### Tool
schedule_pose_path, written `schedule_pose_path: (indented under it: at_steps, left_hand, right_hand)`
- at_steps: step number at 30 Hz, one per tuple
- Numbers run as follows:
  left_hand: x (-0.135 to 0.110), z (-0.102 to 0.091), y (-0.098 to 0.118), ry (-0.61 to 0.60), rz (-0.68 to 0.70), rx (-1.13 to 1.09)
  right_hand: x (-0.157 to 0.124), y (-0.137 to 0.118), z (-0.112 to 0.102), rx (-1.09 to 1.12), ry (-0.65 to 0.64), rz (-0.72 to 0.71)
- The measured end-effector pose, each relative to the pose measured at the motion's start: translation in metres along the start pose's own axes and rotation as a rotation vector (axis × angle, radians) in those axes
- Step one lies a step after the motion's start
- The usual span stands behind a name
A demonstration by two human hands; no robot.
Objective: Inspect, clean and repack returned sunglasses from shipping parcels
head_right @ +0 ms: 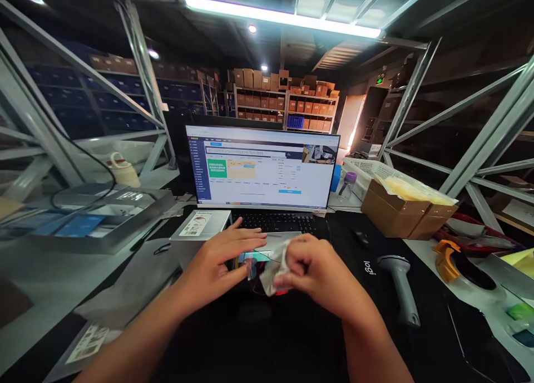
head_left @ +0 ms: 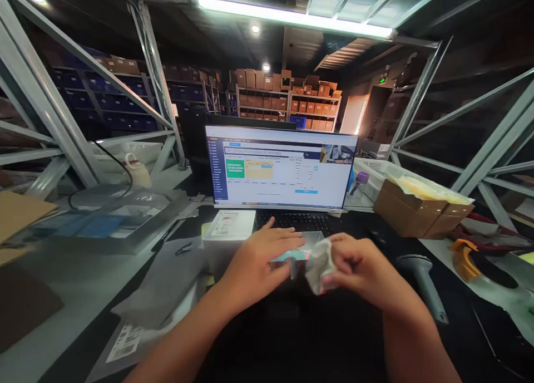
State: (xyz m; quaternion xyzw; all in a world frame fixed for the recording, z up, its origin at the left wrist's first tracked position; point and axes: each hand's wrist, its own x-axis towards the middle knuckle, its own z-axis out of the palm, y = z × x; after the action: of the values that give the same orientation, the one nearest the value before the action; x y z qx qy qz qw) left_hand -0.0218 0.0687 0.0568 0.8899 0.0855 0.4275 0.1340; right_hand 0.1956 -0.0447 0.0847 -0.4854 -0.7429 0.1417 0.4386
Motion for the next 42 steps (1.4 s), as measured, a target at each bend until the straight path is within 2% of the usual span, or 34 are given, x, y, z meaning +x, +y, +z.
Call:
schedule_pose_path:
  at_steps: [2,3,6,9,11,15,17,19,21,24,26,28,32,34,36,39,40,42]
  left_hand:
    - [0.000,0.001,0.001,0.073,0.021,-0.008]
    - [-0.001,0.002,0.002,0.106,0.030,-0.011]
    - [0.000,0.000,0.006,0.153,0.031,0.006]
    - [0.000,-0.001,0.011,0.112,0.035,0.057]
    - [0.000,0.002,0.014,0.070,0.067,0.121]
    - [-0.004,0.007,0.014,0.031,0.147,0.205]
    - [-0.005,0.005,0.011,0.051,0.147,0.191]
    - [-0.005,-0.001,0.008,0.071,0.121,0.155]
    - [-0.004,-0.008,0.006,0.087,0.096,0.112]
    - [-0.003,-0.013,0.006,0.099,0.075,0.060]
    - [-0.002,-0.012,0.007,0.081,0.054,0.043]
    - [-0.001,-0.008,0.009,0.073,0.045,0.052]
    - [-0.002,0.001,0.013,0.103,0.122,0.149]
    - [-0.003,0.000,0.013,0.096,0.156,0.173]
    - [-0.003,-0.005,0.013,0.076,0.156,0.163]
    - [-0.001,-0.014,0.011,0.066,0.119,0.120]
    - [0.000,-0.016,0.010,0.067,0.109,0.107]
    - [0.001,-0.015,0.010,0.067,0.100,0.095]
  right_hand:
    - [-0.002,0.000,-0.001,-0.084,-0.221,-0.001]
    - [-0.004,0.001,-0.003,-0.101,-0.280,-0.007]
    - [-0.006,0.006,-0.013,-0.084,-0.338,-0.009]
    - [-0.005,0.008,-0.010,-0.075,-0.362,-0.017]
    - [-0.003,0.003,0.006,-0.110,-0.304,0.004]
    - [0.001,-0.010,0.049,-0.239,0.009,0.098]
    - [0.002,-0.012,0.055,-0.196,0.004,0.143]
    - [0.001,-0.007,0.045,-0.070,-0.155,0.176]
    - [-0.001,0.002,0.025,0.033,-0.329,0.146]
    - [-0.003,0.013,-0.002,0.078,-0.449,0.029]
    - [-0.004,0.013,-0.006,0.084,-0.449,-0.014]
    - [-0.004,0.008,0.002,0.058,-0.390,-0.006]
    - [-0.003,-0.009,0.037,-0.081,-0.097,0.087]
    - [-0.002,-0.012,0.045,-0.133,-0.029,0.098]
    - [-0.001,-0.010,0.038,-0.102,-0.133,0.075]
    - [-0.002,-0.001,0.013,-0.006,-0.368,-0.016]
    - [-0.003,0.001,0.006,-0.005,-0.401,-0.040]
    - [-0.005,0.000,0.001,-0.042,-0.386,-0.037]
